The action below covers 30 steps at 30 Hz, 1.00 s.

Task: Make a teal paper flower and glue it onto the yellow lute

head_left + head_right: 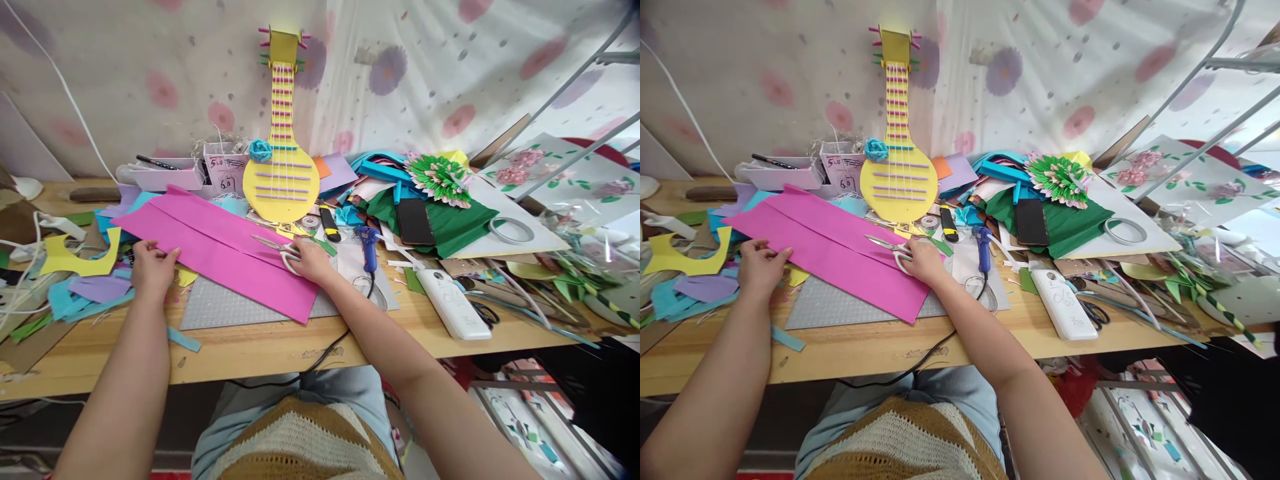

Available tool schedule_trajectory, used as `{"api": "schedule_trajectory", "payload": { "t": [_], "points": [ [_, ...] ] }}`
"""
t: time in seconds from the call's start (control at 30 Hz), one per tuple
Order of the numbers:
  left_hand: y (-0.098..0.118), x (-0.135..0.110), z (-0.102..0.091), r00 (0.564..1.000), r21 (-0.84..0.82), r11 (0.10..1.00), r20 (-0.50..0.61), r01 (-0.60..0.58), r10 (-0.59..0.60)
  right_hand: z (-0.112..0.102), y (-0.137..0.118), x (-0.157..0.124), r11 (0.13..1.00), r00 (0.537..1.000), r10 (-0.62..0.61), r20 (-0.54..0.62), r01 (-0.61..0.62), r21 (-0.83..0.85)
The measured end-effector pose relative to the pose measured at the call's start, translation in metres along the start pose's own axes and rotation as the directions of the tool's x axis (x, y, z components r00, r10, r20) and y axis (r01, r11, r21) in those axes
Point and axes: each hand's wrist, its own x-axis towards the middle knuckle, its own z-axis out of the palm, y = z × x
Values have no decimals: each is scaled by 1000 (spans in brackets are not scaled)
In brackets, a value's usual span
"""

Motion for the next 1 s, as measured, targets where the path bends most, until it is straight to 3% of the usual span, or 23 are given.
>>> {"api": "schedule_trajectory", "payload": {
  "t": [0.07, 0.13, 0.2, 0.23, 0.3, 0.37, 0.43, 0.8, 1.0],
  "points": [
    [5, -5, -4, 994, 130, 991, -111, 13, 1, 1, -2, -1, 1000, 1000, 5, 2, -5, 8],
    [14, -13, -5, 973, 211, 973, -186, -94, 135, 1, -3, -2, 999, 1000, 27, -7, -27, 20],
    [26, -21, -1, 930, 220, 914, -63, -342, 363, 2, -3, -3, 998, 998, 57, -19, -57, 36],
    [32, -25, 3, 874, 185, 855, 63, -485, 482, 3, -3, -3, 996, 997, 72, -26, -70, 46],
    [44, -32, 11, 684, 53, 706, 310, -706, 660, 4, -2, -3, 994, 995, 90, -39, -87, 72],
    [53, -36, 19, 510, -46, 585, 436, -810, 741, 6, -1, -3, 992, 994, 90, -54, -84, 94],
    [59, -37, 25, 427, -66, 521, 491, -851, 760, 7, 0, -3, 992, 995, 77, -61, -70, 102],
    [78, -26, 31, 324, 60, 351, 556, -934, 766, 2, -2, -1, 990, 994, 108, -17, -106, 89],
    [84, -25, 13, 292, 28, 331, 544, -943, 787, 2, -1, -1, 991, 995, 99, -7, -98, 89]
  ]
}}
